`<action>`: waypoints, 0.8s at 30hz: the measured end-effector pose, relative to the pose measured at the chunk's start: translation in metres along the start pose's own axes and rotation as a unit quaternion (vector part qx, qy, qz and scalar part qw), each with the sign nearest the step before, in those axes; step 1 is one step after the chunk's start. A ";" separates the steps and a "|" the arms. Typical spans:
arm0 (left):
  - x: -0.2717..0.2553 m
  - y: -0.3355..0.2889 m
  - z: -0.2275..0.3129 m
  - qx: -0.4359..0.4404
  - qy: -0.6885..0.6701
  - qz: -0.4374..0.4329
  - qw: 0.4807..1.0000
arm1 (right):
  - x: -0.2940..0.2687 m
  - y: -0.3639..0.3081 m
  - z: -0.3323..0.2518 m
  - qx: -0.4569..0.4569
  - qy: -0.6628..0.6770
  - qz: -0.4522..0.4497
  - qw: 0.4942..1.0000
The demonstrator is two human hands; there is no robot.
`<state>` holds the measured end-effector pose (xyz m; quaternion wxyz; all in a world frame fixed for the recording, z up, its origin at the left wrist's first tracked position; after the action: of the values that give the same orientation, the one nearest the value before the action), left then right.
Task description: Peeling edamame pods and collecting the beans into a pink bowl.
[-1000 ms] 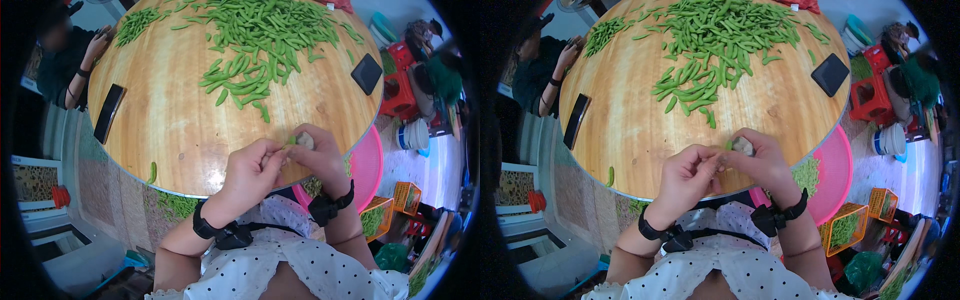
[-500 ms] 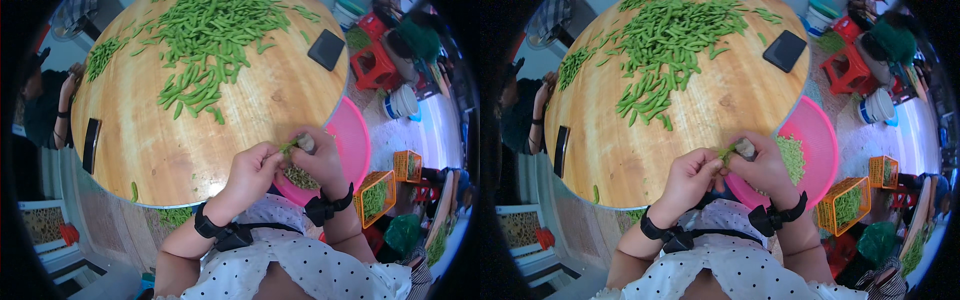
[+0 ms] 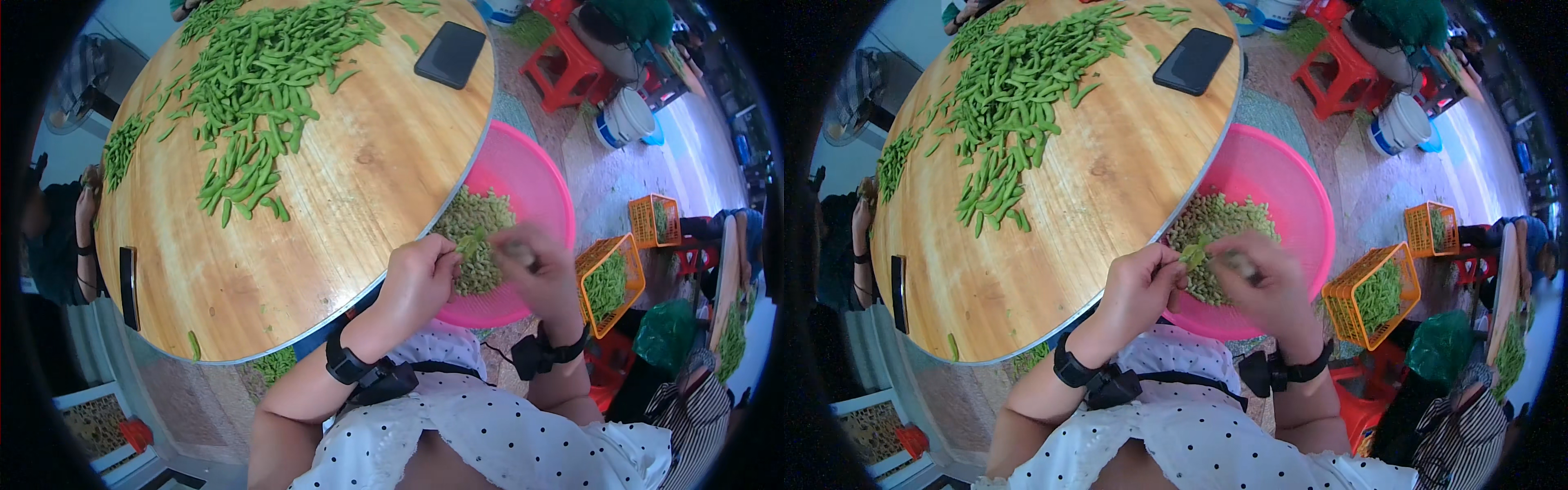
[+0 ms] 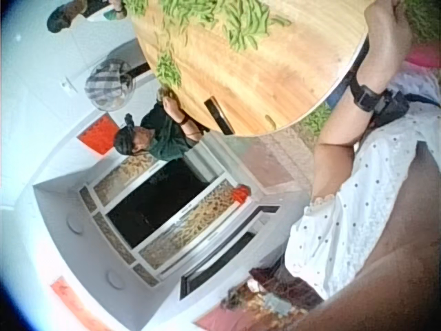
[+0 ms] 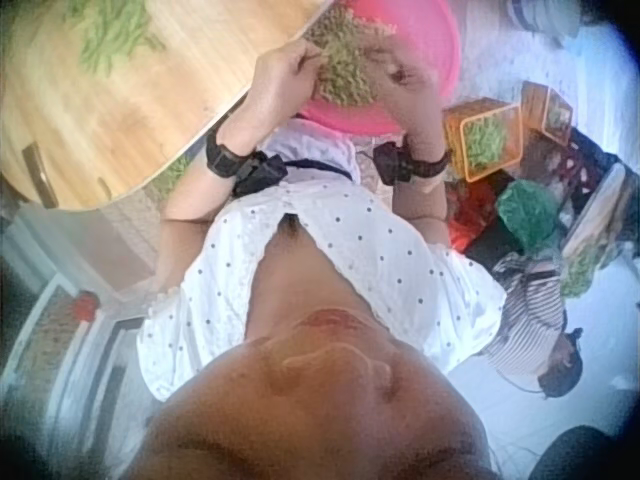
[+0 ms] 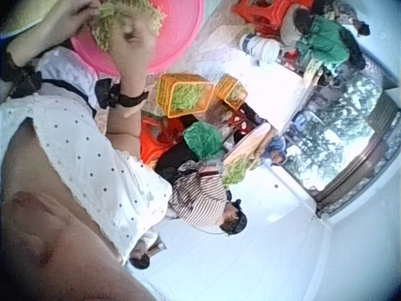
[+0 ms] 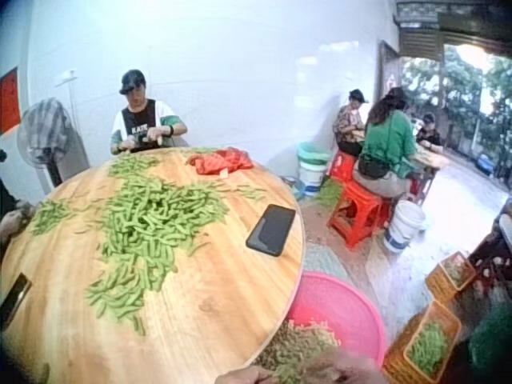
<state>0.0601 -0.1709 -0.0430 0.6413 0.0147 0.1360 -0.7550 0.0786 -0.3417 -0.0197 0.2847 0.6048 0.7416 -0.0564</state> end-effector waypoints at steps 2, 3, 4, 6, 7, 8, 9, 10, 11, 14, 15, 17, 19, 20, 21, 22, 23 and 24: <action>0.004 0.000 0.004 0.005 0.006 -0.022 1.000 | 0.010 0.003 -0.006 -0.032 0.010 -0.070 0.997; 0.002 0.000 0.008 -0.034 -0.022 -0.041 0.998 | 0.010 0.004 -0.006 -0.015 0.046 -0.084 0.995; -0.001 -0.001 0.012 -0.073 -0.051 -0.059 0.994 | 0.009 0.004 -0.003 -0.022 0.061 -0.092 0.994; -0.001 -0.002 0.013 -0.116 -0.077 -0.070 0.988 | 0.009 0.004 0.005 -0.035 0.093 -0.109 0.989; 0.000 -0.002 0.013 -0.119 -0.076 -0.062 0.988 | 0.010 0.004 0.006 -0.029 0.115 -0.112 0.987; 0.000 -0.002 0.013 -0.123 -0.074 -0.055 0.988 | 0.010 0.004 0.007 -0.022 0.137 -0.116 0.983; 0.000 -0.003 0.014 -0.121 -0.079 -0.058 0.988 | 0.010 0.004 0.008 -0.016 0.158 -0.118 0.980; -0.001 -0.004 0.015 -0.118 -0.084 -0.062 0.987 | 0.009 0.004 0.010 -0.014 0.163 -0.124 0.979; -0.001 -0.005 0.016 -0.116 -0.089 -0.065 0.987 | 0.008 0.004 0.011 -0.013 0.168 -0.129 0.977; 0.002 -0.005 0.011 -0.069 -0.116 -0.076 0.988 | 0.007 0.002 0.013 -0.017 0.193 -0.116 0.974; 0.003 -0.004 0.008 -0.067 -0.134 -0.079 0.986 | 0.007 0.002 0.013 -0.021 0.202 -0.106 0.973; 0.007 -0.003 0.004 -0.063 -0.170 -0.084 0.980 | 0.008 0.000 0.012 -0.003 0.224 -0.089 0.971; 0.011 -0.003 0.004 -0.072 -0.190 -0.081 0.976 | 0.007 -0.001 0.013 -0.004 0.215 -0.072 0.974; 0.013 -0.002 0.004 -0.077 -0.199 -0.079 0.974 | 0.006 -0.002 0.015 -0.013 0.196 -0.064 0.978; 0.015 -0.002 0.004 -0.080 -0.192 -0.074 0.975 | 0.006 -0.003 0.016 -0.022 0.177 -0.055 0.982; 0.017 -0.001 0.003 -0.084 -0.185 -0.070 0.977 | 0.005 -0.005 0.018 -0.011 0.168 -0.050 0.984; 0.018 -0.001 0.003 -0.087 -0.177 -0.065 0.978 | 0.004 -0.008 0.021 0.000 0.159 -0.044 0.986; 0.018 0.001 0.001 -0.029 -0.119 -0.036 0.992 | 0.002 -0.010 0.023 0.010 0.150 -0.039 0.988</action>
<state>0.0576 -0.1883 -0.0455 0.6257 -0.0989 0.0812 -0.7695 0.0774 -0.3521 -0.0423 0.1622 0.5801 0.7981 0.0163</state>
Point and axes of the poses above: each hand's wrist, its own y-axis towards the middle knuckle, its own x-axis out of the palm, z = x × y, the point moved 1 cm from there along y, towards the middle knuckle, and after that the axes turned 4 degrees about -x, right-handed, at the moved point
